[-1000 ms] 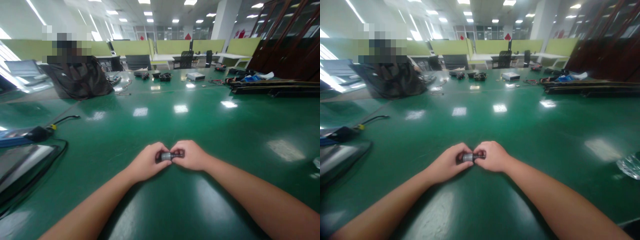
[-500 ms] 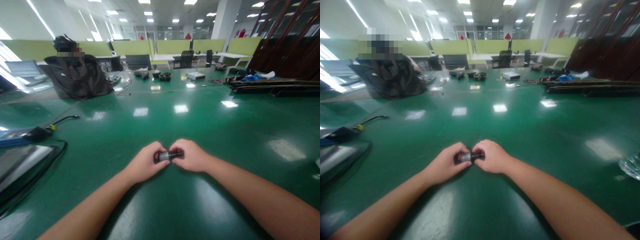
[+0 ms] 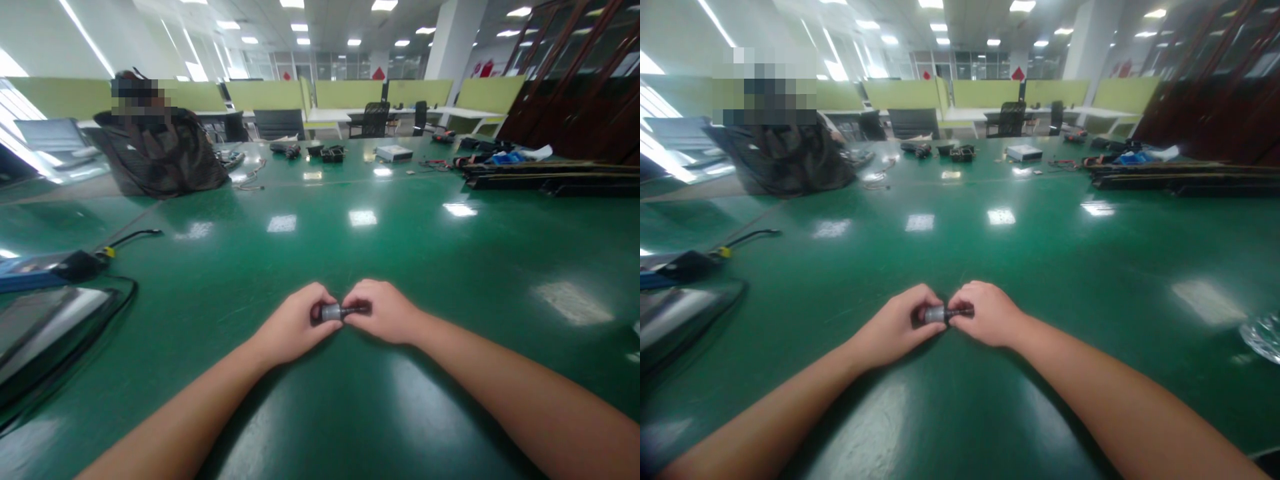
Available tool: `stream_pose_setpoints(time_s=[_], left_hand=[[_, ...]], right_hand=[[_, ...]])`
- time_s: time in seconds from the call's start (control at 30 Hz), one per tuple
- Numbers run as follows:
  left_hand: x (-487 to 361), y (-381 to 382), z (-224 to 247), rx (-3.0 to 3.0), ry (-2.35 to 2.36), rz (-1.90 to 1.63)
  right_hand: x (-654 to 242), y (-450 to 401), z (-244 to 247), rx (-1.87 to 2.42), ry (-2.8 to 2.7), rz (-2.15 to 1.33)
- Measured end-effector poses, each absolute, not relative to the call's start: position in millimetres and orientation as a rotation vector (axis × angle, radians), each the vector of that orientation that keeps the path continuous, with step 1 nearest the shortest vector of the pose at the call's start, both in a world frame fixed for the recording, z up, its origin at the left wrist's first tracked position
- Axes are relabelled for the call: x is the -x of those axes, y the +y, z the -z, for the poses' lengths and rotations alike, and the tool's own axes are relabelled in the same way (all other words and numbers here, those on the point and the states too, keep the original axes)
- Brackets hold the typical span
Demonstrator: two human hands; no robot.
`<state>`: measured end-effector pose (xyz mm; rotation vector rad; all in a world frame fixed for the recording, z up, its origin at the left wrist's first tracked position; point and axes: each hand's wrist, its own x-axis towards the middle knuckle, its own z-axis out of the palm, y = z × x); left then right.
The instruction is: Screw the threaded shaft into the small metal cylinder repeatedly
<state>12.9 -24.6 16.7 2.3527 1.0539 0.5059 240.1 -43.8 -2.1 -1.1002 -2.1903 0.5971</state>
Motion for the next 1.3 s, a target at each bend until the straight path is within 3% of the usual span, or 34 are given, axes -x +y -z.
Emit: stream_pose_setpoints(time_s=[1.07, 1.3], left_hand=[[-7.3, -19.6, -15.4, -2.297, 1.072, -0.495], [-9.0, -22.3, -16.2, -2.293, 1.063, -0.5]], right_hand=[[-262.0, -32.0, -4.0, 1.116, -2.24, -0.631], [-286.2, -22.8, -1.5, 1.249, -2.162, -0.832]])
